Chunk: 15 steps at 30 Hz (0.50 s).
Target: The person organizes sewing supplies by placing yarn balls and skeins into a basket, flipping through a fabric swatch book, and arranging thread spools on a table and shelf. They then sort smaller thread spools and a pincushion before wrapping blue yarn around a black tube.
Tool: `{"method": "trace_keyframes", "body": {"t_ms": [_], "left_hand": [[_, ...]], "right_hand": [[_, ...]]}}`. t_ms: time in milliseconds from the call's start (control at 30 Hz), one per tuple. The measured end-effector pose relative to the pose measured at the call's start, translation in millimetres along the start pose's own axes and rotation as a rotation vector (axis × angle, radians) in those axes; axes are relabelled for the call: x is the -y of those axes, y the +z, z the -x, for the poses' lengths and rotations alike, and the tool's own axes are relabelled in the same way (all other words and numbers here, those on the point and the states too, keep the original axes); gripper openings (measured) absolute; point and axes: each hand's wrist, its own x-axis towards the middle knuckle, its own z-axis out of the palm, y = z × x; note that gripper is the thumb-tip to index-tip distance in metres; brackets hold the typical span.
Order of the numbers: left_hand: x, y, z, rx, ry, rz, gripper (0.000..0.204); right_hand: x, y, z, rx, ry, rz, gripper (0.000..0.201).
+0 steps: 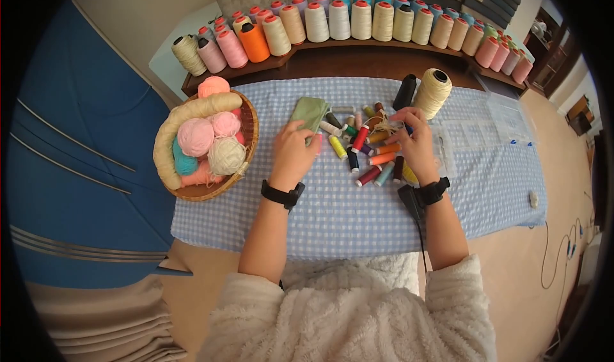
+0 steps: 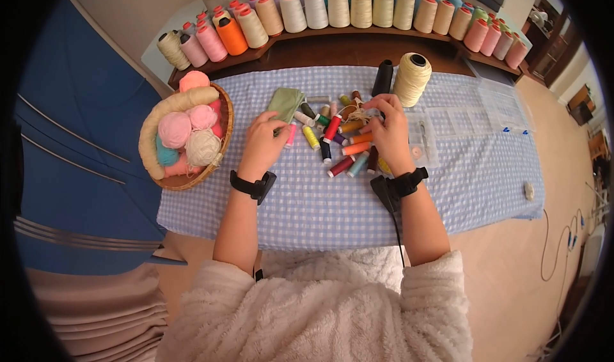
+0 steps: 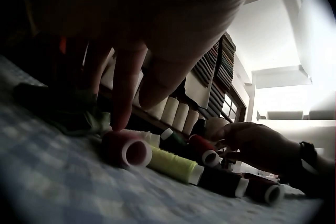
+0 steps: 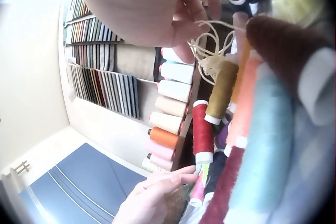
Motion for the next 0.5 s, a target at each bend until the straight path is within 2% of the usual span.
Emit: {"method": "trace_keyframes", "body": {"t_ms": [67,167,267,300,400,433,500], "left_hand": [[-3.4,-1.4,0.2,-0.046,-0.027,-0.120,0.030],[-8.3,-10.2,-3.5,0.126,-0.147,-0.164,0.041],[-7.3,-5.0,-3.5,-0.078,0.098,-0.021,0.048],[-8.4,-4.7,-5.1,-0.040,0.173,0.024,0.056],[-23.0,-1.9,0.8,0.144,0.234,0.147,0.059],[-25.4,0.3,3.5,0.232,0.214,0.175,0.060],[-32.6,2.7,7.2,0.280,0.274,0.093,0.059]], "right_hand": [[7.4,-3.6,-1.3,-0.086,-0.069,0.135,0.038],[0.4,-13.8,-6.5,-0.126,-0.060,0.142,0.038],[4.3,-33.5,-11.1,-0.224,-0.011,-0.074,0.039],[3.1,-43.4,-12.4,-0.243,-0.033,-0.107,0.038],[19.6,-78.5,-8.1,-0.126,-0.030,-0.022,0.035],[29.1,-90.2,-3.6,-0.010,0.015,0.047,0.037],[36.9,-101.7,4.2,0.183,0.122,0.178,0.044]]}}
